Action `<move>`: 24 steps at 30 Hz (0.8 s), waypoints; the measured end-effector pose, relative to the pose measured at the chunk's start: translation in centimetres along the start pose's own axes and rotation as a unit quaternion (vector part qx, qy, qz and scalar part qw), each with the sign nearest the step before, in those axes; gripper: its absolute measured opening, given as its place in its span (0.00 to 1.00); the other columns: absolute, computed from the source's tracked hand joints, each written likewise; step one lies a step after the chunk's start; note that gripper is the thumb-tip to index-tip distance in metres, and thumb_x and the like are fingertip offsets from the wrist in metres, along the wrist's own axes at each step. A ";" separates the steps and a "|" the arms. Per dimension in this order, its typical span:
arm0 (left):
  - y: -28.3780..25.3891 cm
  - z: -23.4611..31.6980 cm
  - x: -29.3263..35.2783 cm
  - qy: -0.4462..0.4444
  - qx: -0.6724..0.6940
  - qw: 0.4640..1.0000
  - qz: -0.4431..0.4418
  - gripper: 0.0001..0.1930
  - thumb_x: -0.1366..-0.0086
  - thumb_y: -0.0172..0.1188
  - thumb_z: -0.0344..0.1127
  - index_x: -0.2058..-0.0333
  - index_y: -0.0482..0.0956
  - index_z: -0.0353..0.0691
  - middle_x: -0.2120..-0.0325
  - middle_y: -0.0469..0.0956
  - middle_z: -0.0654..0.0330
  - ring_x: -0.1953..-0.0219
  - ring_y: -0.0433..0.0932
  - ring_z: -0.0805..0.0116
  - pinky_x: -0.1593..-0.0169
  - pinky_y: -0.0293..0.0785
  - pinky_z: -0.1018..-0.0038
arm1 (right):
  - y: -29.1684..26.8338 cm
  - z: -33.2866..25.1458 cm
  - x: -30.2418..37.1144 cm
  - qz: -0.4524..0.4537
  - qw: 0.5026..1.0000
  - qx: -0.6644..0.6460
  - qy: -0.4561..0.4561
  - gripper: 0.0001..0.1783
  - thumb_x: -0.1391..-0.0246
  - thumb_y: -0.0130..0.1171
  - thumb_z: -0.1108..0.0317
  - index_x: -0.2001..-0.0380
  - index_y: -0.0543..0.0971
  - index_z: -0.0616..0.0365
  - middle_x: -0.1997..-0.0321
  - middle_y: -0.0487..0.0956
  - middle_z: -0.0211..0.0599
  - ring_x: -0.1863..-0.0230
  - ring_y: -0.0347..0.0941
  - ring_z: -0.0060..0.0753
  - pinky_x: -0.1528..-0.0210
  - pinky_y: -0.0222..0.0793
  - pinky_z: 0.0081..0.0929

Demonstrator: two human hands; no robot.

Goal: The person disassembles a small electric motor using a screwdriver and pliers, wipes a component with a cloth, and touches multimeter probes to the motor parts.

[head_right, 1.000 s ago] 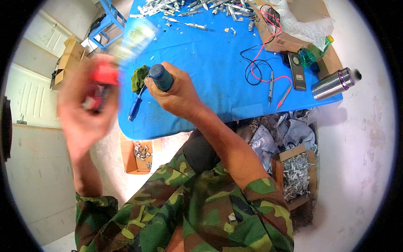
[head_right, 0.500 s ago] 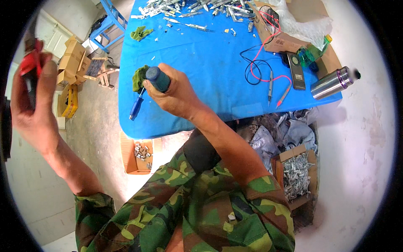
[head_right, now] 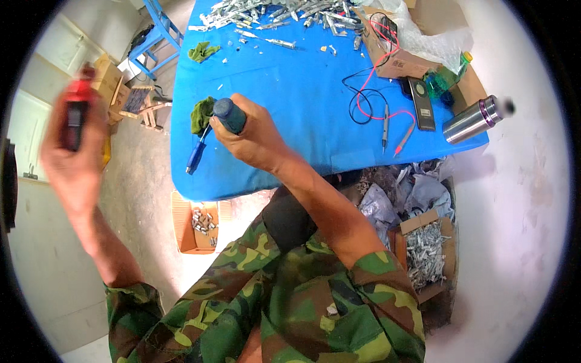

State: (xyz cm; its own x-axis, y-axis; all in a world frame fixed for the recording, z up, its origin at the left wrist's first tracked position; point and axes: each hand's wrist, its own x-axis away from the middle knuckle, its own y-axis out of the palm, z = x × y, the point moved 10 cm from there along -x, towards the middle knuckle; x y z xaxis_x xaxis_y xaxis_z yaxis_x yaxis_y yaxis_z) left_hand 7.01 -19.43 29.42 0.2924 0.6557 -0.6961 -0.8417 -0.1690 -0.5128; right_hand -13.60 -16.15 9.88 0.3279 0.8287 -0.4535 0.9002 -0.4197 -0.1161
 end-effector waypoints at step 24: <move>5.2 0.6 2.6 0.154 -0.137 0.974 -0.094 0.23 0.43 0.68 0.27 0.47 0.82 0.42 0.64 0.81 0.54 0.64 0.83 0.63 0.62 0.78 0.66 | 0.1 2.4 0.4 0.011 0.999 -0.038 0.031 0.10 0.40 0.68 0.67 0.64 0.76 0.58 0.73 0.76 0.36 0.71 0.70 0.26 0.67 0.70 0.34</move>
State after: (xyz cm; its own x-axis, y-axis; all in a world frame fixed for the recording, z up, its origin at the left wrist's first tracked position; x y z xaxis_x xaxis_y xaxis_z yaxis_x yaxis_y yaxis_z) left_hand 3.13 -18.20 25.22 0.5878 0.4494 -0.6727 -0.6198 -0.2843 -0.7315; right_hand -14.05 -16.82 7.55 0.3622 0.8426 -0.3985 0.9113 -0.4099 -0.0385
